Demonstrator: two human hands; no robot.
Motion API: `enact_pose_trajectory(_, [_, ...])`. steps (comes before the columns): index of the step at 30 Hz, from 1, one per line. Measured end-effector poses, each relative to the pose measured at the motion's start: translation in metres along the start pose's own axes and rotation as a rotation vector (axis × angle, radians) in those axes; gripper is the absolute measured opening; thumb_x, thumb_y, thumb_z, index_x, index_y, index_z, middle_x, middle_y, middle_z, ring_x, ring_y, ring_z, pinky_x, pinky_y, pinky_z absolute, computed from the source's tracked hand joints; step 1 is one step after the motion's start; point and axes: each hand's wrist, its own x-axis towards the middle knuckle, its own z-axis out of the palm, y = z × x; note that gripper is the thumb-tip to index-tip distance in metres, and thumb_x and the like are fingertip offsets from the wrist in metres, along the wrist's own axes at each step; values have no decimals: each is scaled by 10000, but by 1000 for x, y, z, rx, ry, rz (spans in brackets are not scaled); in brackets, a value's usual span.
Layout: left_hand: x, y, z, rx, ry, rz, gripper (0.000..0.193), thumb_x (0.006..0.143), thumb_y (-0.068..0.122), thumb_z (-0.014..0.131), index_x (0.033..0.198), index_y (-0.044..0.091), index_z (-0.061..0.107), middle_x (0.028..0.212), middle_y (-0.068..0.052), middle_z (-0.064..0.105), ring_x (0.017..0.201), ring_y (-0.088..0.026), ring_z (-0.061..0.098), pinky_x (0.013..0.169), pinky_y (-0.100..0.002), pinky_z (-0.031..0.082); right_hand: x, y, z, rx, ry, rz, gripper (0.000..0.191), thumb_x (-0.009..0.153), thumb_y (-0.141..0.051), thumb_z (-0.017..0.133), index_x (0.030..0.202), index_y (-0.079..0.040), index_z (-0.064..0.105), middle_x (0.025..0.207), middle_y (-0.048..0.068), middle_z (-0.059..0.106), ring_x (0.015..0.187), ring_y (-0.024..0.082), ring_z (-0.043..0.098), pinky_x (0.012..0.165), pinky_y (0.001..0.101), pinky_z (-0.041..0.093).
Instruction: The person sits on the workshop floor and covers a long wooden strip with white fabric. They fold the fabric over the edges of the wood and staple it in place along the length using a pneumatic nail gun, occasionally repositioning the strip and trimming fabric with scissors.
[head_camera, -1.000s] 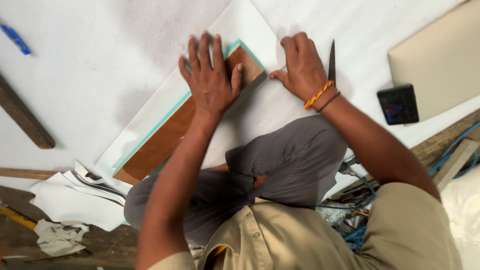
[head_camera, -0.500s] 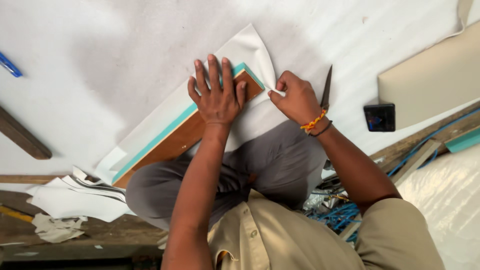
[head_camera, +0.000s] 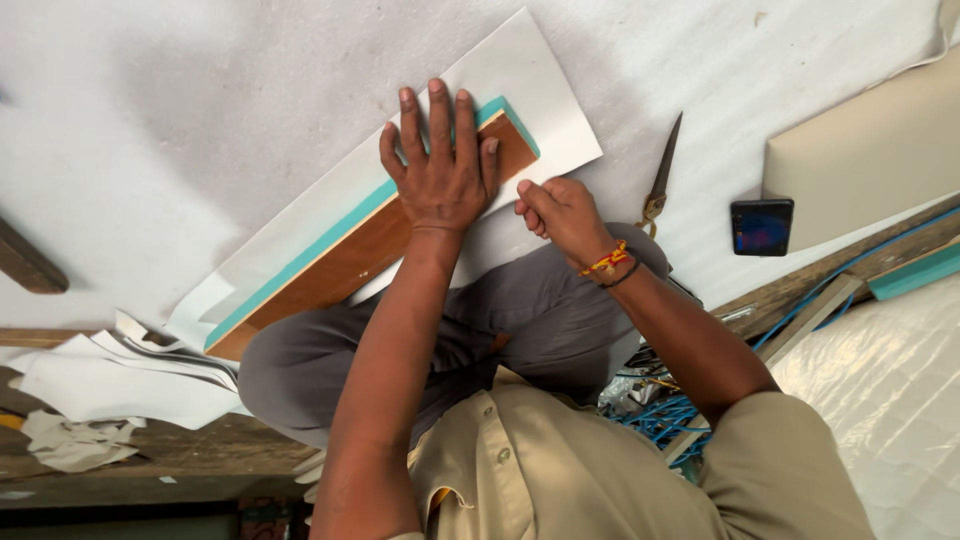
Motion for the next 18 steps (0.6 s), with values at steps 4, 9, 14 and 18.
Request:
enact_pose_trajectory(4, [3,-3,-2,-12,79,13,415,1142,428,499,1412,145,637,1583,-116,449,1495,-365,347,1178,-552,259,2,-10,11,101,14,-10,339,1000,-288,640,776,-34,659,621,-1,566,526,67,465,476,222,378])
enact_pose_trajectory(9, [4,-5,-22,-204,17,39,342,1060,410,605,1286,163,675,1348,-46,571,1338,-291,457,1061,-505,338,12,-30,8,101,-72,-23,333,1002,-273,639,781,-26,664,608,-9,542,488,54,429,431,215,326])
enact_pose_trajectory(14, [3,-15,-30,-416,9,225,528,895,504,673,1194,69,683,1248,-138,539,1185,-348,478,934,-506,372,29,-40,-4,3,-116,5,316,986,-218,637,733,-29,633,563,-25,509,440,49,398,386,218,272])
enact_pose_trajectory(18, [1,-21,-23,-351,-11,361,340,873,451,755,973,147,641,1341,-201,484,1238,-381,469,949,-513,381,43,-38,-9,-136,-87,-44,312,944,-189,652,677,-28,640,543,-7,539,425,79,429,381,256,302])
